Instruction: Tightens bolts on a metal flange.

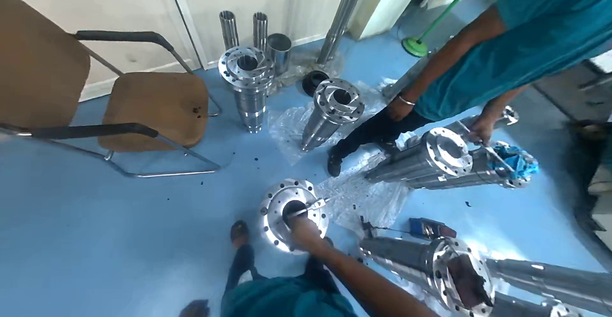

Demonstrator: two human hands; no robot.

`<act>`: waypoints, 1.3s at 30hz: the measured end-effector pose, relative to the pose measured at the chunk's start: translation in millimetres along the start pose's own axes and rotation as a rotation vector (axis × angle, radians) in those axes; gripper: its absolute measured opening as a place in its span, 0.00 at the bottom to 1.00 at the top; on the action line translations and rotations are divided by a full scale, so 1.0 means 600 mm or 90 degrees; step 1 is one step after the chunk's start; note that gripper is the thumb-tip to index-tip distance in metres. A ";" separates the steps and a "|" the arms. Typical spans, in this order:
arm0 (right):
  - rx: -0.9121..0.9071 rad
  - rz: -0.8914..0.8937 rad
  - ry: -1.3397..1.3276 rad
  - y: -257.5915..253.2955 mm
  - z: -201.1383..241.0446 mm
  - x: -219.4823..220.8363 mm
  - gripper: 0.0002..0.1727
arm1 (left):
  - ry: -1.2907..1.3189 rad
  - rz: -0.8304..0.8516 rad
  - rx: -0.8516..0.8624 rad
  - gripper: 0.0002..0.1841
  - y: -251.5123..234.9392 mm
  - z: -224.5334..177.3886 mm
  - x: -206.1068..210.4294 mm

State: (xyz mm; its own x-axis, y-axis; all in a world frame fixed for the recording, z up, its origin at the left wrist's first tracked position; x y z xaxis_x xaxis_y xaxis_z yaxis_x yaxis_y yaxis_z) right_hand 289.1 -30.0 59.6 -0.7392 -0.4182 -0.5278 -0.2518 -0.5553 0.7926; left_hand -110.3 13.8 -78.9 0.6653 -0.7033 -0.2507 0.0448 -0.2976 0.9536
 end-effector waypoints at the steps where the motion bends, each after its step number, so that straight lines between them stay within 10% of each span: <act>1: -0.013 -0.016 0.034 -0.027 0.025 -0.030 0.21 | 0.033 -0.020 0.017 0.21 -0.015 -0.003 -0.010; 6: 0.072 -0.121 0.048 -0.089 -0.058 -0.195 0.23 | 0.213 -0.105 0.147 0.19 0.058 -0.088 -0.020; 11: 0.155 -0.106 -0.039 -0.010 -0.256 -0.146 0.23 | 0.208 -0.063 0.203 0.18 0.092 -0.090 0.029; 16: -0.078 0.068 0.006 0.037 -0.129 0.003 0.23 | 0.107 -0.026 0.151 0.18 0.087 -0.045 0.086; 20: -0.122 -0.013 0.090 -0.016 -0.004 -0.057 0.22 | 0.015 0.006 0.082 0.18 0.075 -0.042 0.093; 27: 0.093 -0.028 0.059 -0.012 -0.169 -0.156 0.24 | 0.177 -0.047 0.147 0.20 0.039 -0.066 0.022; 31: -0.125 0.181 0.092 0.004 -0.121 -0.045 0.21 | 0.199 -0.027 0.104 0.19 0.035 -0.040 0.040; 34: -0.180 0.087 0.088 -0.020 -0.039 -0.064 0.22 | 0.063 0.017 0.031 0.21 0.039 -0.016 0.081; 39: 0.028 -0.078 0.065 -0.048 -0.146 -0.167 0.22 | 0.036 0.015 0.079 0.18 0.060 -0.035 0.100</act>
State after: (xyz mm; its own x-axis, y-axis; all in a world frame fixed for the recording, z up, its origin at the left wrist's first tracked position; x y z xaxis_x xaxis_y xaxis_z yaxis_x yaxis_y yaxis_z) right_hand 425.2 -35.0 63.1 -0.6348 -0.4216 -0.6475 -0.3645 -0.5755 0.7321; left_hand -53.0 -25.4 -56.1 0.7058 -0.6747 -0.2159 -0.0615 -0.3620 0.9301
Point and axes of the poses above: each hand's wrist, its own y-axis away from the middle knuckle, its own x-axis out of the palm, z = x × y, the point moved 4 cm from there along -y, towards the middle knuckle, and after that the axes turned 5 degrees about -x, right-handed, at the moved point
